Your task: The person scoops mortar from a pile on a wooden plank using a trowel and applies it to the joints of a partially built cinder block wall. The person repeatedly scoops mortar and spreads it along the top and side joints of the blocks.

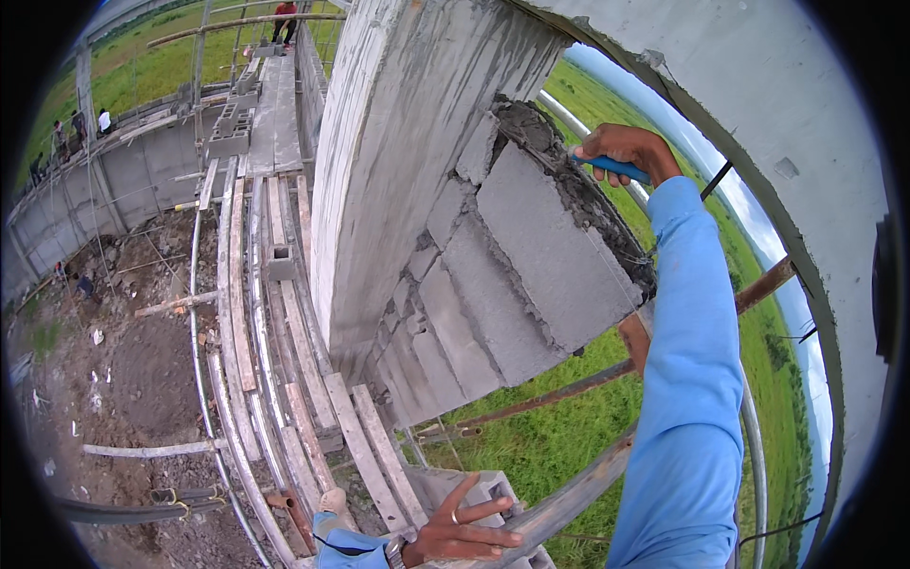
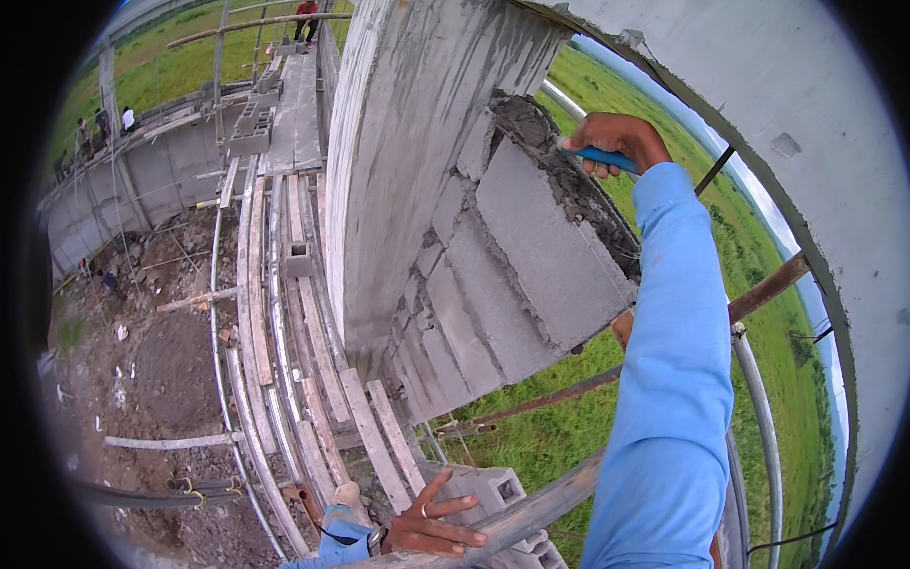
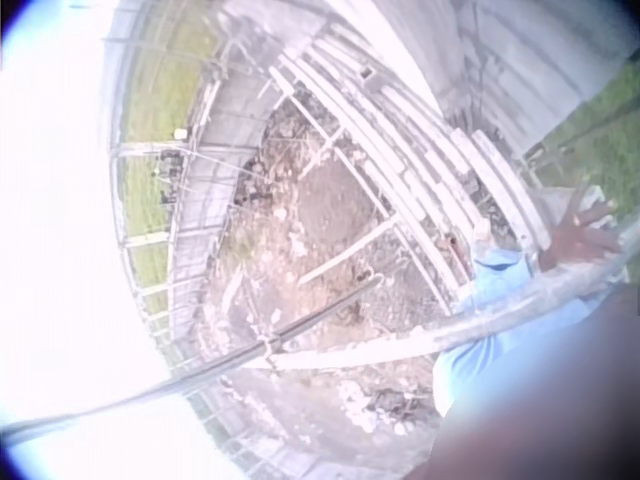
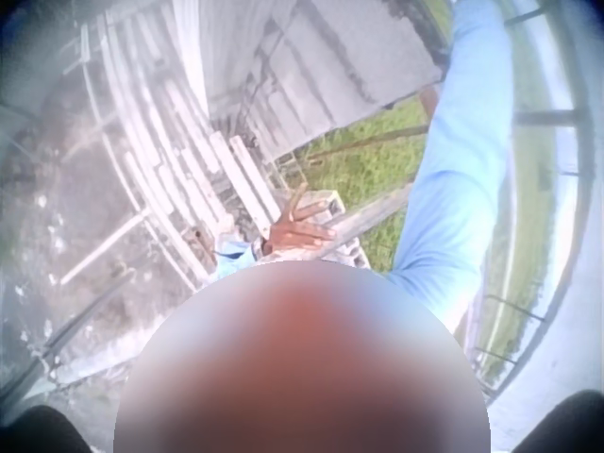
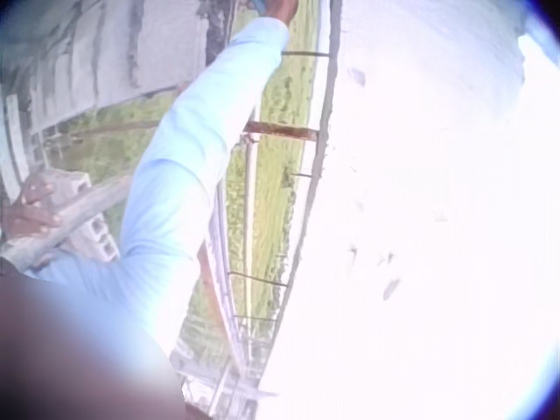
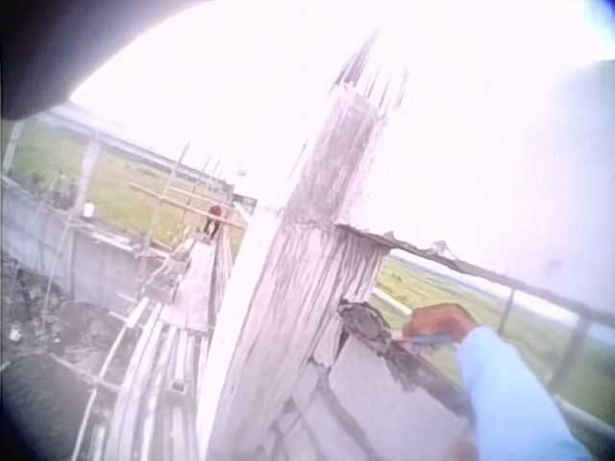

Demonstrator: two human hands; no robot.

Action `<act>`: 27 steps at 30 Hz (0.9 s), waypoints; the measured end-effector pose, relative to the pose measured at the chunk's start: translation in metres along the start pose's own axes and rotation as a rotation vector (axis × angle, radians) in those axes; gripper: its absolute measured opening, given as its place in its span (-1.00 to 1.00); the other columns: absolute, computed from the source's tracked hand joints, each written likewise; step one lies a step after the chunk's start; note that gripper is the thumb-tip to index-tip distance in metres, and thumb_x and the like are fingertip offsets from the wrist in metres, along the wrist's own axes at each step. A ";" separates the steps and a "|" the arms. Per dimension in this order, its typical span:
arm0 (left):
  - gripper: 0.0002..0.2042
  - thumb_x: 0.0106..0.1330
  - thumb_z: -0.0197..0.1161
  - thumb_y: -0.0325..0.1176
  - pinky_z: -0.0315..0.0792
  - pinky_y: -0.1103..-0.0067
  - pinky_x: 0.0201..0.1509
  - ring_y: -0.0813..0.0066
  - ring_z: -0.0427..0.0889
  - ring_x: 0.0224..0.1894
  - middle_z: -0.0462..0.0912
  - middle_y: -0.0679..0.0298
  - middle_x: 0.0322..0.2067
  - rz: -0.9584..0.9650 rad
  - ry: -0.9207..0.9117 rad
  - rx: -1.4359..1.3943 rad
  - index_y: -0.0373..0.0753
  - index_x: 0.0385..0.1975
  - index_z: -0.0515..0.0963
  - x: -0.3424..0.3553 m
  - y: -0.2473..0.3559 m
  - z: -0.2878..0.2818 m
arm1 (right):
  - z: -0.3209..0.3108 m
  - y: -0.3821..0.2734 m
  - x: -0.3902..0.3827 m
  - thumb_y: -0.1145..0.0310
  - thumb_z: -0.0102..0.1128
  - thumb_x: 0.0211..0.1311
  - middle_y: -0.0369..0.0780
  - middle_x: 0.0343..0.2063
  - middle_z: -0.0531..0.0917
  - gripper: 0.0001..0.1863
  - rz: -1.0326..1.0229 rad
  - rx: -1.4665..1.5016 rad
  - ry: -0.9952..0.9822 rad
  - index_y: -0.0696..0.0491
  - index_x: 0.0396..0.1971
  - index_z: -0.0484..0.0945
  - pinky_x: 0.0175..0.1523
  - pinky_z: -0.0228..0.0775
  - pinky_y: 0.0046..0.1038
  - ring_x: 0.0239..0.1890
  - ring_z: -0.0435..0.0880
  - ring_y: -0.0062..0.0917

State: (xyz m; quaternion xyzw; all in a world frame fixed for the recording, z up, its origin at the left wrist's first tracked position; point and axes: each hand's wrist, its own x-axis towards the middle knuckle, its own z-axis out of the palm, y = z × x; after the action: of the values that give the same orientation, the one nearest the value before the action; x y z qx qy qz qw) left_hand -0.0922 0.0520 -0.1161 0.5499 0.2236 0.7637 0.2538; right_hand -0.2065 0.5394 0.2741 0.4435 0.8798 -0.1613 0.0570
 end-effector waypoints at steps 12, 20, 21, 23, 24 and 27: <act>-0.75 0.32 0.44 -0.46 -0.39 -0.25 0.71 0.08 0.35 0.55 0.78 0.33 0.13 0.002 0.026 0.045 -0.03 -0.03 0.73 -0.006 -0.002 -0.001 | 0.008 0.031 0.036 0.07 0.23 0.53 -0.30 -0.54 0.58 -0.62 -0.073 0.360 0.025 0.14 -0.08 0.59 -0.65 0.26 -0.50 -0.69 0.43 -0.68; -0.72 0.32 0.44 -0.46 -0.38 -0.27 0.70 0.07 0.37 0.53 0.78 0.33 0.13 0.035 0.015 0.048 0.00 -0.01 0.73 0.002 -0.001 -0.002 | -0.002 0.038 0.014 0.04 0.22 0.51 -0.33 -0.56 0.56 -0.54 -0.060 0.257 0.066 0.14 0.11 0.59 -0.66 0.21 -0.55 -0.72 0.39 -0.72; -0.73 0.32 0.44 -0.46 -0.37 -0.27 0.70 0.07 0.37 0.53 0.78 0.33 0.13 0.046 0.028 0.043 0.00 -0.01 0.73 0.002 -0.001 0.000 | -0.001 0.039 0.012 0.04 0.21 0.51 -0.34 -0.56 0.56 -0.52 -0.068 0.270 0.059 0.14 0.14 0.58 -0.67 0.20 -0.55 -0.72 0.39 -0.72; -0.73 0.32 0.44 -0.47 -0.36 -0.27 0.70 0.07 0.38 0.53 0.78 0.34 0.13 0.046 0.047 0.040 0.00 -0.02 0.73 0.001 -0.003 0.002 | 0.001 0.042 0.009 0.07 0.19 0.53 -0.34 -0.56 0.56 -0.52 -0.076 0.244 0.063 0.14 0.18 0.57 -0.68 0.20 -0.55 -0.73 0.39 -0.73; -0.74 0.32 0.44 -0.47 -0.35 -0.27 0.70 0.07 0.38 0.53 0.78 0.34 0.12 0.034 0.039 0.042 0.00 -0.03 0.74 0.001 -0.003 0.002 | 0.002 0.043 0.010 0.08 0.17 0.53 -0.34 -0.56 0.56 -0.52 -0.066 0.238 0.068 0.14 0.20 0.57 -0.68 0.20 -0.56 -0.73 0.38 -0.74; -0.76 0.32 0.44 -0.48 -0.33 -0.28 0.70 0.07 0.39 0.52 0.79 0.35 0.12 0.045 0.031 0.060 -0.01 -0.05 0.74 0.000 -0.005 0.001 | 0.004 0.044 0.012 0.12 0.13 0.57 -0.35 -0.56 0.55 -0.52 -0.080 0.275 0.093 0.14 0.26 0.54 -0.68 0.20 -0.58 -0.73 0.37 -0.75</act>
State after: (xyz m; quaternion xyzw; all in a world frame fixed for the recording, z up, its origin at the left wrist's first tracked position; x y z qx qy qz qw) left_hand -0.0908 0.0557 -0.1190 0.5502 0.2381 0.7705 0.2165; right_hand -0.1787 0.5720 0.2574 0.4186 0.8681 -0.2616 -0.0518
